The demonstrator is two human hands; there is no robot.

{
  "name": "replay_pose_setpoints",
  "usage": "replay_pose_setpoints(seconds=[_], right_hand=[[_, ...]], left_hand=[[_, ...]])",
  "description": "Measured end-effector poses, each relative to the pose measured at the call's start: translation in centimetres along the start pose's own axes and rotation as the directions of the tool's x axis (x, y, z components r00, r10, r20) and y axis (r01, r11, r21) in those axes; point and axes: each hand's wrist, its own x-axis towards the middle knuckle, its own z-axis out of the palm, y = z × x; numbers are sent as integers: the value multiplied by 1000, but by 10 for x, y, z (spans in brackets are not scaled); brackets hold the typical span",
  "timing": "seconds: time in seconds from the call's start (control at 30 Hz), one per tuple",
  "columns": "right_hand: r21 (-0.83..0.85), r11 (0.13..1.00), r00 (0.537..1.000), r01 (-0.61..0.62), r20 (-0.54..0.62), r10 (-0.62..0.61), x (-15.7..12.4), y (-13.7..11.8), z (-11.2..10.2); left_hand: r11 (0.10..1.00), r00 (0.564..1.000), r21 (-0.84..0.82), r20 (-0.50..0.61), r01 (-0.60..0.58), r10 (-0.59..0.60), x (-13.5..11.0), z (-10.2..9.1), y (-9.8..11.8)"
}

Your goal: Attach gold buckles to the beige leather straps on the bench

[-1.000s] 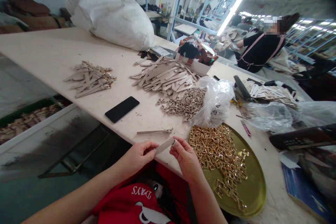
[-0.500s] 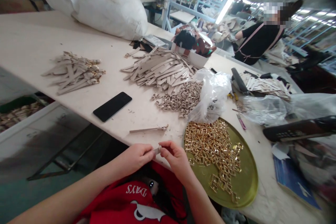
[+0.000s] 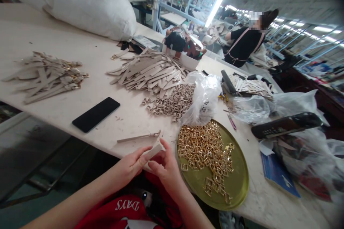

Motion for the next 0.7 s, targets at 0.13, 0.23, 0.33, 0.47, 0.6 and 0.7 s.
replay_pose_setpoints(seconds=[0.13,0.23,0.33,0.47,0.6,0.7], right_hand=[[-777,628,960,-33,-200,-197,20,-9,-50],[-954,195,959,-229,-255,-121,38,-10,-75],[-958,123,959,-261,-272,-82,47,-6,-79],[-957,172,964,-232,-250,-91,44,-3,-78],[-940,269,959,-212,-253,-129,33,-10,-85],[-892,425,953,-152,-246,-175,22,-22,-81]], left_hand=[[955,995,284,-20,-83,93,0,-2,1],[925,987,355,-35,-133,155,-2,1,-8],[928,986,340,-9,-154,167,-2,7,-19],[949,989,276,29,-150,148,-6,12,-28],[954,986,251,43,-165,159,-16,15,-27],[955,983,234,27,-185,184,-21,21,-20]])
